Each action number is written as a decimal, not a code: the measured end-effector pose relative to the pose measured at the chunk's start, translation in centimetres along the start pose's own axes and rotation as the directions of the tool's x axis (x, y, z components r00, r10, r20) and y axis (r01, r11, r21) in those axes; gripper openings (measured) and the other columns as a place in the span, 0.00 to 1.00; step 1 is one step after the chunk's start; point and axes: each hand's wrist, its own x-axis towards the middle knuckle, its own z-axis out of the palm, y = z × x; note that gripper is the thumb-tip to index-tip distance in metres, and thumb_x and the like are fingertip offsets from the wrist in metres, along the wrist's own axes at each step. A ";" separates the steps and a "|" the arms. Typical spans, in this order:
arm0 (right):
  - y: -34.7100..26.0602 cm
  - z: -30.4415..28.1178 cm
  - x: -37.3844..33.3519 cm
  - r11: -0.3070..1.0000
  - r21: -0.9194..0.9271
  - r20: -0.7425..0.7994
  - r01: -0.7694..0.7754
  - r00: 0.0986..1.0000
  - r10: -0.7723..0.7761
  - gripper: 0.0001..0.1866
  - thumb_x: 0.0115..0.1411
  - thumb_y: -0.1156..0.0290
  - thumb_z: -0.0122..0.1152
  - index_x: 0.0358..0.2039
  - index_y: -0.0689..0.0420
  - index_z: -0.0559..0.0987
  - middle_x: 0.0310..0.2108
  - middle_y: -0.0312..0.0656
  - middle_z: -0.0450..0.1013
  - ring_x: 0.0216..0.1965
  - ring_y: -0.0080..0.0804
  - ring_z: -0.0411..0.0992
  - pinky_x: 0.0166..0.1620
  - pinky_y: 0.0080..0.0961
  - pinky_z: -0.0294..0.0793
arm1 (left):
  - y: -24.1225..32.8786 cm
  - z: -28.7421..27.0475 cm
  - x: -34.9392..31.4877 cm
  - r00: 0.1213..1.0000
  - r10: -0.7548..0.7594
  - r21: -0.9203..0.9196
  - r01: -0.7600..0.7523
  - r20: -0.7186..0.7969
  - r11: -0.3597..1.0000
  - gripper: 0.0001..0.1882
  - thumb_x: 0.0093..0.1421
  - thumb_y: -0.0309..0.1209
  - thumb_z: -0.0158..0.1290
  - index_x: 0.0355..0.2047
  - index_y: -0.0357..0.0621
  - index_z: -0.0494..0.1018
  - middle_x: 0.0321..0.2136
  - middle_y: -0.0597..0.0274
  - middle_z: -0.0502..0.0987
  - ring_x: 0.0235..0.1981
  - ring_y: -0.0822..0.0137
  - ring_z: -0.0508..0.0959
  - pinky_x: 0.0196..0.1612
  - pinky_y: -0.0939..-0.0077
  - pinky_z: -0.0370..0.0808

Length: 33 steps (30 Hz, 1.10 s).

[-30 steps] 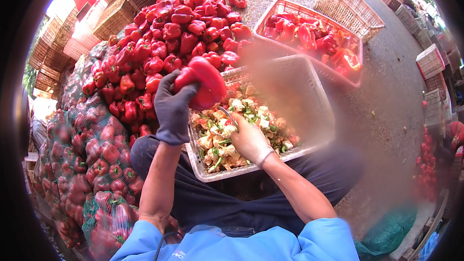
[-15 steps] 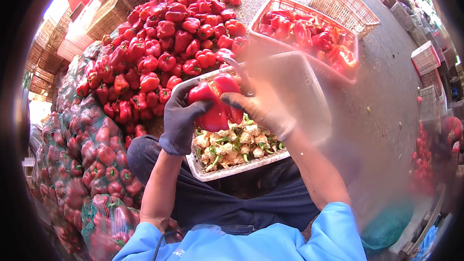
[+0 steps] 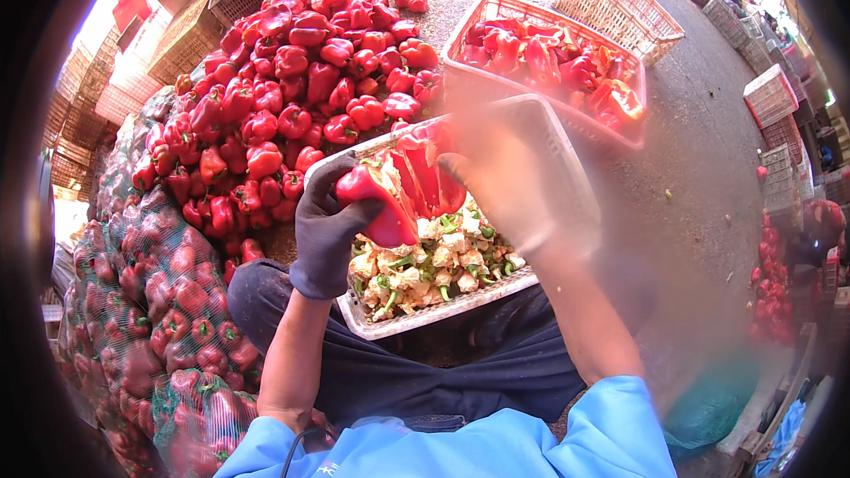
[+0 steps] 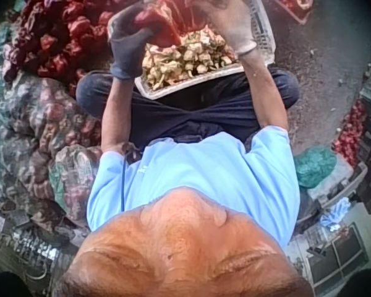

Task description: The person is using a knife to remove the stems and cores from red bell peppers, handling them one at a time and placing the processed peppers into a crate.

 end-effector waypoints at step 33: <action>1.9 -2.8 -1.4 0.992 -0.012 0.171 -0.125 0.977 0.125 0.47 0.63 0.42 0.81 0.72 0.59 0.74 0.46 0.34 0.81 0.42 0.18 0.75 0.47 0.22 0.77 | -0.9 -0.9 0.0 0.995 -0.009 0.048 0.005 0.095 0.999 0.29 0.62 0.15 0.68 0.64 0.43 0.78 0.54 0.64 0.83 0.53 0.71 0.83 0.56 0.71 0.84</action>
